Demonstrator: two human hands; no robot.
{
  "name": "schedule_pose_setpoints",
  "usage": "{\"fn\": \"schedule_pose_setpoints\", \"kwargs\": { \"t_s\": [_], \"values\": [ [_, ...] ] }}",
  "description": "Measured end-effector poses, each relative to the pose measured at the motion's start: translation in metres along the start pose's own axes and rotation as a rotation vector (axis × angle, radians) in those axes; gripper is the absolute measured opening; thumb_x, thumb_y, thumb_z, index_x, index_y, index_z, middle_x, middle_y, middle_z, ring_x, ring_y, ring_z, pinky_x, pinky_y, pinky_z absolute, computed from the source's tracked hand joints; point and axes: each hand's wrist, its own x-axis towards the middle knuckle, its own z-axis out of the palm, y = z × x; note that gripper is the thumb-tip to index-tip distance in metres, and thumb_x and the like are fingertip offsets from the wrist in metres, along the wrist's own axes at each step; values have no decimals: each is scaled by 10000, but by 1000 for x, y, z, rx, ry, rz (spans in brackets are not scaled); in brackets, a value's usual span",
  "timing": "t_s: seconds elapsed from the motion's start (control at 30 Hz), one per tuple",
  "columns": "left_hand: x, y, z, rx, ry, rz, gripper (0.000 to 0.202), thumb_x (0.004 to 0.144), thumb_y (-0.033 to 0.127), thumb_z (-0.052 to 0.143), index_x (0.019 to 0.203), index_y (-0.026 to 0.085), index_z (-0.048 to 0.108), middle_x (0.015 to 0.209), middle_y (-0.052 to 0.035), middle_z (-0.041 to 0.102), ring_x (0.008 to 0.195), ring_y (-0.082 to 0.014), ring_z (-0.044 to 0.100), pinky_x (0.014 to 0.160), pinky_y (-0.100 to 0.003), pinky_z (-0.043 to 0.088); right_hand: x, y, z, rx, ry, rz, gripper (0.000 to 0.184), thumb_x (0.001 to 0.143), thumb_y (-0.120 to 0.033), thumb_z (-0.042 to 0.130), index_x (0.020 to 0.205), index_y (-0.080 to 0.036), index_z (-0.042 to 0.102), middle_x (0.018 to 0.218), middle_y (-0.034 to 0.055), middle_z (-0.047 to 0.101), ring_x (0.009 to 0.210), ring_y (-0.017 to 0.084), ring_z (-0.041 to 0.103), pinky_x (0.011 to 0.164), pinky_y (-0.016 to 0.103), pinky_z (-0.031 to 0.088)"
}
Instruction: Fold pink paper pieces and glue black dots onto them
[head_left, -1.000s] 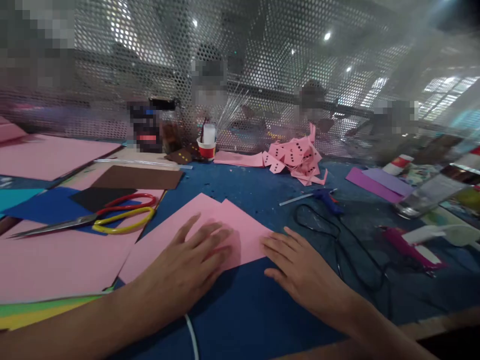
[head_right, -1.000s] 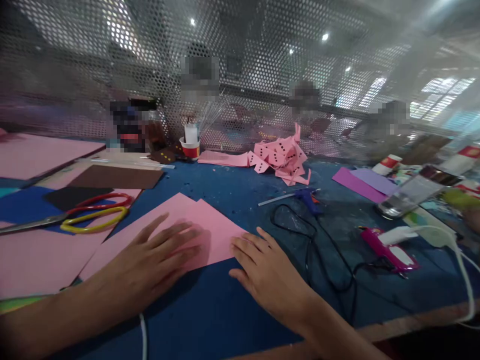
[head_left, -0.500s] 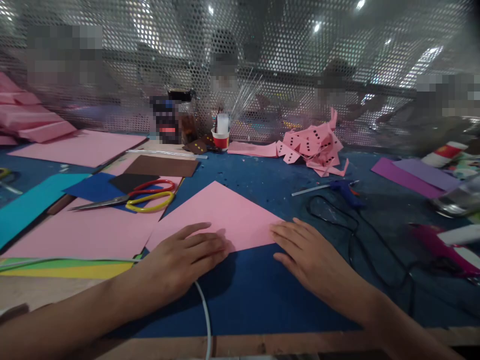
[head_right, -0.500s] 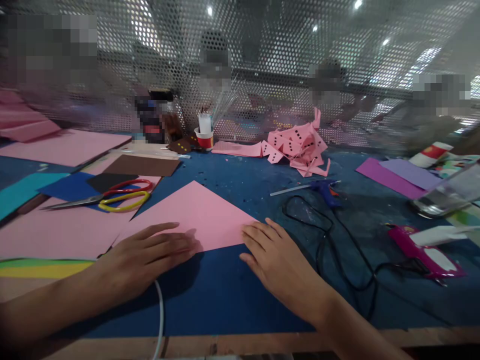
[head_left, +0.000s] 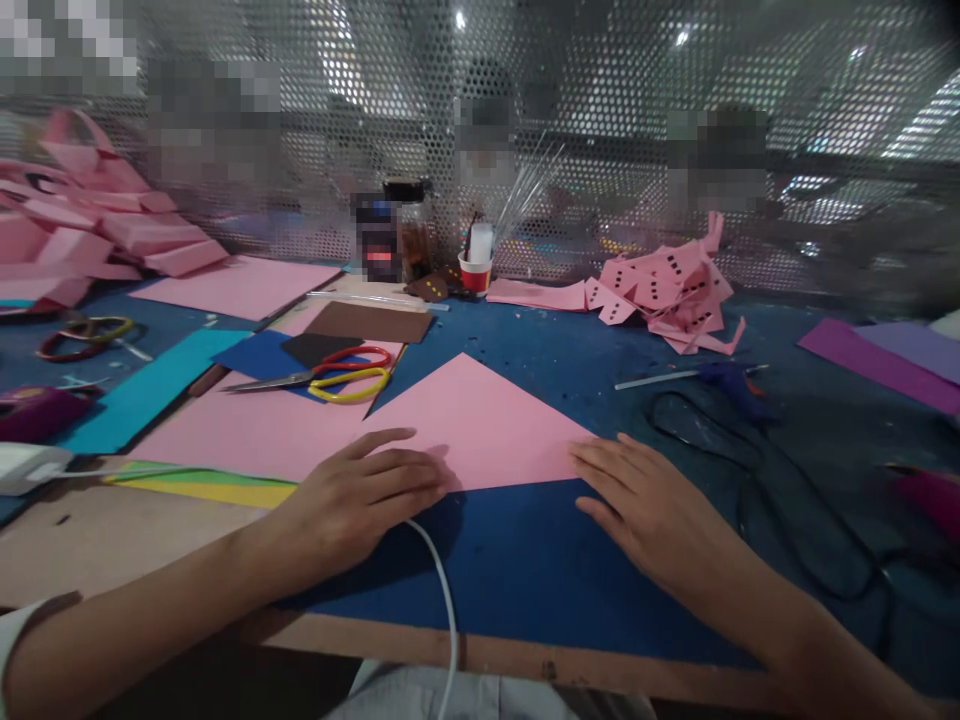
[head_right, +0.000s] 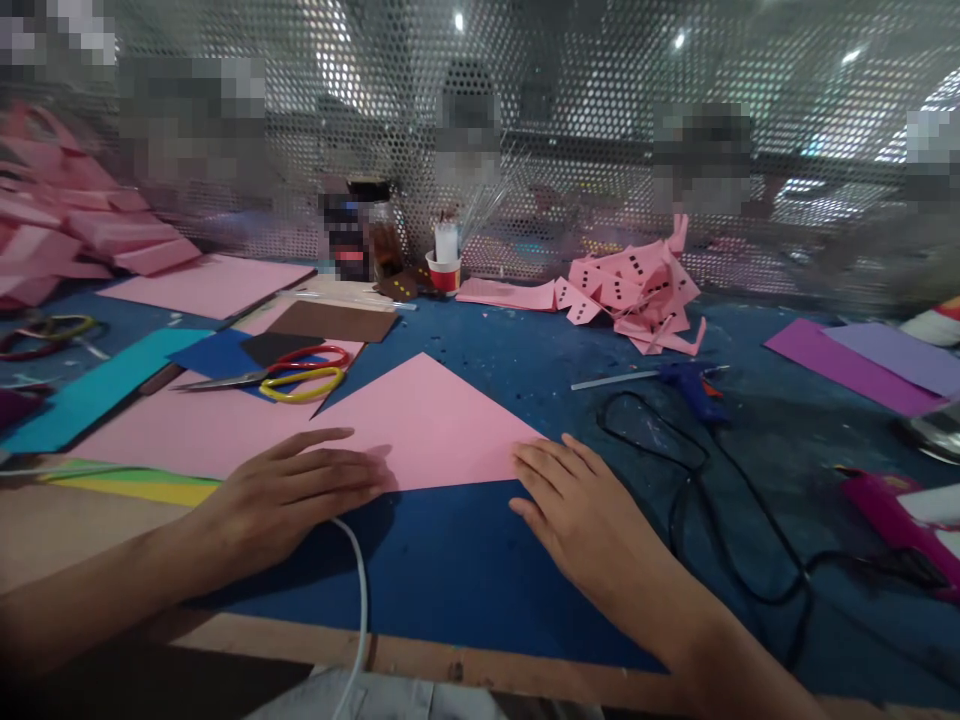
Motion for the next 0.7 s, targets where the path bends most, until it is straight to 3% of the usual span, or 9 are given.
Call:
{"fn": "schedule_pose_setpoints", "kwargs": {
  "t_s": [0.3, 0.7],
  "values": [
    [-23, 0, -5, 21, 36, -67, 398, 941, 18, 436, 1208, 227, 645, 1240, 7, 725, 1199, -129, 619, 1231, -377, 274, -1, 1, 3, -19, 20, -12, 360, 1060, -309, 405, 1333, -147, 575, 1382, 79, 617, 1270, 236, 556, 1133, 496, 384],
    [-39, 0, -15, 101, -63, -124, 480, 941, 47, 454, 1346, 272, 577, 1329, 35, 676, 1266, -118, 571, 1256, -348, 209, -2, 4, 6, -16, 43, -21, 358, 1050, -315, 422, 1320, -150, 590, 1374, 97, 624, 1257, 241, 578, 1130, 502, 396]
  ]
}}
